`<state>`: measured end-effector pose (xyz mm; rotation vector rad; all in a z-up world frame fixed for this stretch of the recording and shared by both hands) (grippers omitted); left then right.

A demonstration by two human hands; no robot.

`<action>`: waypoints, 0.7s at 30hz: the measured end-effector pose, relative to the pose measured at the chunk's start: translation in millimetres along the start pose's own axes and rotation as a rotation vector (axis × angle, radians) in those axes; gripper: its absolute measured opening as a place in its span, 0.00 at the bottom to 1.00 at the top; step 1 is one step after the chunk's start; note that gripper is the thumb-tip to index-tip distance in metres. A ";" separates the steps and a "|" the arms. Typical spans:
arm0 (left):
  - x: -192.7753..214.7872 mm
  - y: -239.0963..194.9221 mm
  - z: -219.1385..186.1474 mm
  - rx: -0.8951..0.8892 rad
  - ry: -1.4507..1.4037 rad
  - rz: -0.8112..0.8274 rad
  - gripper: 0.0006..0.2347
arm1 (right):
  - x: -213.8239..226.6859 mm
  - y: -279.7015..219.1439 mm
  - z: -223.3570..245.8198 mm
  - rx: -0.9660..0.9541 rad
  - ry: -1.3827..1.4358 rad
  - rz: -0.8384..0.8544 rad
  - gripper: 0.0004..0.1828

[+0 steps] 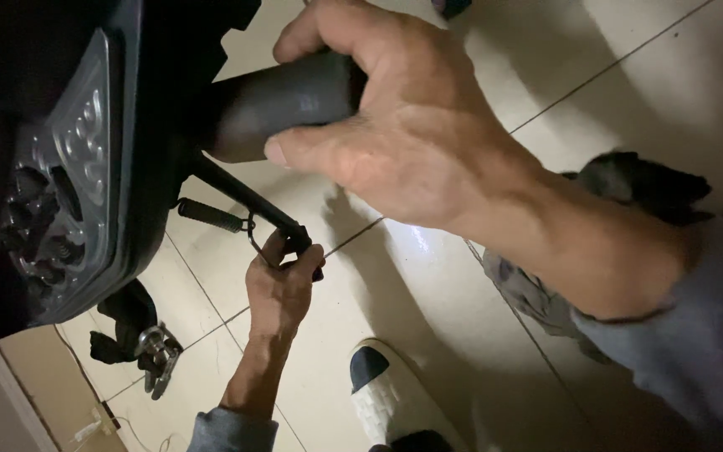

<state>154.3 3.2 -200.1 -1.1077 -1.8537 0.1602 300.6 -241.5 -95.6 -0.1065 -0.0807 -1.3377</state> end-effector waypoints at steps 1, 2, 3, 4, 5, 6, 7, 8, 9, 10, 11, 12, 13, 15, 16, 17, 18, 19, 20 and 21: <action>-0.2 7.5 9.5 -0.064 -0.024 0.006 0.06 | 0.9 -1.1 0.9 0.041 -0.006 0.004 0.23; 0.6 3.0 3.3 -0.063 -0.023 0.006 0.06 | 0.2 -1.6 0.3 0.040 -0.006 0.005 0.23; 0.9 -1.6 -1.3 -0.029 -0.041 0.009 0.07 | 0.6 -2.3 1.0 0.068 -0.009 -0.013 0.22; 0.7 -5.7 -6.5 0.004 -0.060 0.014 0.07 | 1.5 -2.6 1.9 0.097 -0.013 -0.031 0.22; 0.4 -5.6 -6.3 0.004 -0.060 0.015 0.07 | 1.2 -1.5 0.9 0.096 -0.014 -0.032 0.22; 0.9 -5.5 -5.8 0.004 -0.046 0.017 0.08 | 0.3 -0.5 1.5 0.120 -0.035 -0.033 0.23; 1.7 -5.5 -5.3 0.004 -0.031 0.019 0.08 | -0.9 0.6 2.3 0.144 -0.055 -0.035 0.23; 2.1 -5.3 -5.3 0.005 -0.032 0.017 0.08 | -0.4 2.3 2.9 0.145 -0.054 -0.034 0.23; 2.2 -5.2 -5.9 -0.008 -0.013 0.023 0.07 | -0.9 3.8 4.0 0.157 -0.056 -0.014 0.23; 1.2 -4.9 -6.6 -0.020 0.006 0.032 0.06 | -0.7 5.2 4.8 0.167 -0.059 0.005 0.23; 0.7 -2.4 -2.7 -0.020 0.005 0.032 0.06 | -0.5 6.6 5.0 0.167 -0.060 0.006 0.23; 1.0 0.0 0.7 -0.030 -0.006 0.026 0.06 | -0.8 8.0 5.2 0.165 -0.061 0.012 0.21; 1.2 2.5 4.3 -0.040 -0.017 0.019 0.07 | -1.1 9.4 5.3 0.163 -0.062 0.018 0.20; 0.8 -9.6 -12.8 -0.007 -0.016 0.027 0.06 | 1.0 11.0 8.4 0.059 -0.038 0.069 0.21; 1.5 -15.6 -20.6 0.025 -0.014 0.031 0.05 | 0.0 11.6 7.8 -0.042 -0.011 0.122 0.22; 1.5 -12.4 -15.0 0.026 -0.014 0.030 0.05 | 0.3 11.5 6.1 -0.042 -0.010 0.124 0.22; 1.7 -8.8 -10.5 0.015 -0.011 0.023 0.06 | 2.2 11.6 11.4 0.100 -0.046 0.097 0.22; 1.8 -5.2 -6.1 0.005 -0.007 0.016 0.08 | 3.8 10.7 16.8 0.242 -0.081 0.073 0.22; 2.3 -6.7 -8.1 0.005 -0.007 0.015 0.08 | 3.7 11.0 19.1 0.243 -0.081 0.073 0.22; 2.1 -8.2 -10.4 0.000 -0.013 0.026 0.07 | 2.9 11.7 19.3 0.200 -0.070 0.092 0.20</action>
Point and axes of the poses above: each hand's wrist, its own y-axis towards the middle knuckle, its own x-axis out of the back of the hand, z = x × y, the point moved 5 cm from there along y, towards the middle knuckle, and after that the axes turned 2 degrees about y, right-handed, at the moved point
